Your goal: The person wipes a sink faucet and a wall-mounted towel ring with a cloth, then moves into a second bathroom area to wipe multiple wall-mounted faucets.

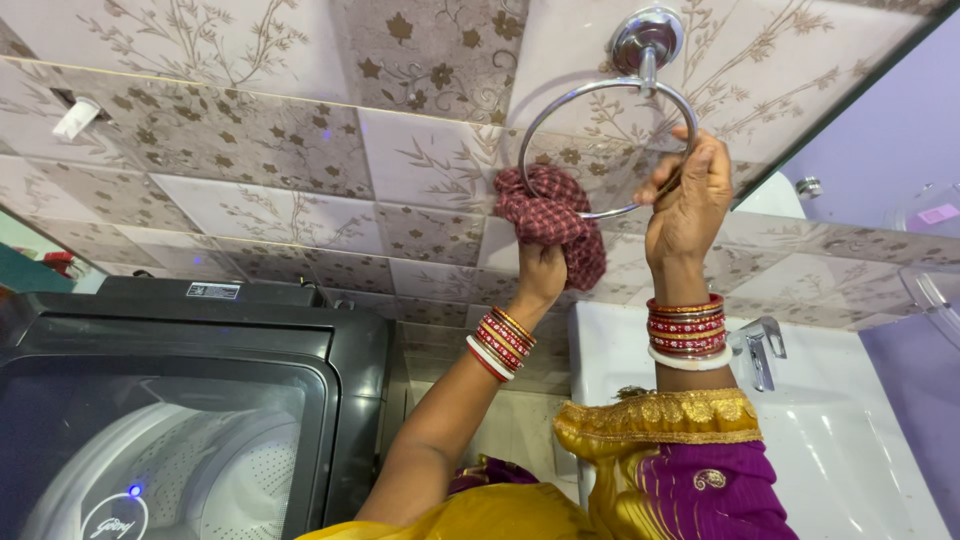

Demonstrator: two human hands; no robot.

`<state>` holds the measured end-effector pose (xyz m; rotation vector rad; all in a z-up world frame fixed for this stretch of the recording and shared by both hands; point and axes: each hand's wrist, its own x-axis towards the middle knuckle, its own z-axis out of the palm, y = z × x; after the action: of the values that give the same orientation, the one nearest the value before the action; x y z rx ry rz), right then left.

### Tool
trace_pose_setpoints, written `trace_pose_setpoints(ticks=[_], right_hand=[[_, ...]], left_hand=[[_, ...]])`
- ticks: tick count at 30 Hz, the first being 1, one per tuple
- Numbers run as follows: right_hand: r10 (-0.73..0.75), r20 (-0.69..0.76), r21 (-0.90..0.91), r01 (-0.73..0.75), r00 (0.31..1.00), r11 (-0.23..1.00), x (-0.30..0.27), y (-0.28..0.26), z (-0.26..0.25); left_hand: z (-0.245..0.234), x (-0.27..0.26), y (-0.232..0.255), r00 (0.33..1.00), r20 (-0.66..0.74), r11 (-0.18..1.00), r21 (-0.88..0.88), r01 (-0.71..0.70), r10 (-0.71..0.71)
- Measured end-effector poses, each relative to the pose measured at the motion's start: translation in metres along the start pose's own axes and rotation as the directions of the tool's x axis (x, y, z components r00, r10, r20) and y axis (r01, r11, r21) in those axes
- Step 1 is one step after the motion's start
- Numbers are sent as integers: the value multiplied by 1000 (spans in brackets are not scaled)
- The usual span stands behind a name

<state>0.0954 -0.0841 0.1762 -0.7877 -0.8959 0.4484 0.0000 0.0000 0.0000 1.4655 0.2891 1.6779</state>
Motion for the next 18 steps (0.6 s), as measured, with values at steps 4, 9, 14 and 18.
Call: trace_pose_setpoints(ticks=[4,9,14,18], right_hand=[[-84,14,-28,84,996,996,6,12,11],[-159,5,-125,158,987,980,12,16,4],[-197,81,-248,211,977,946,23,9,-7],[-195,85,-252,210,977,945,28,8,-12]], left_hand=[[-2,34,17,987,-119,993,-34,-113,108],[-30,113,81,994,24,992,66,-110,109],[-9,180,154,903,407,671,633,-386,136],[18,190,173,810,553,490,660,-570,196]])
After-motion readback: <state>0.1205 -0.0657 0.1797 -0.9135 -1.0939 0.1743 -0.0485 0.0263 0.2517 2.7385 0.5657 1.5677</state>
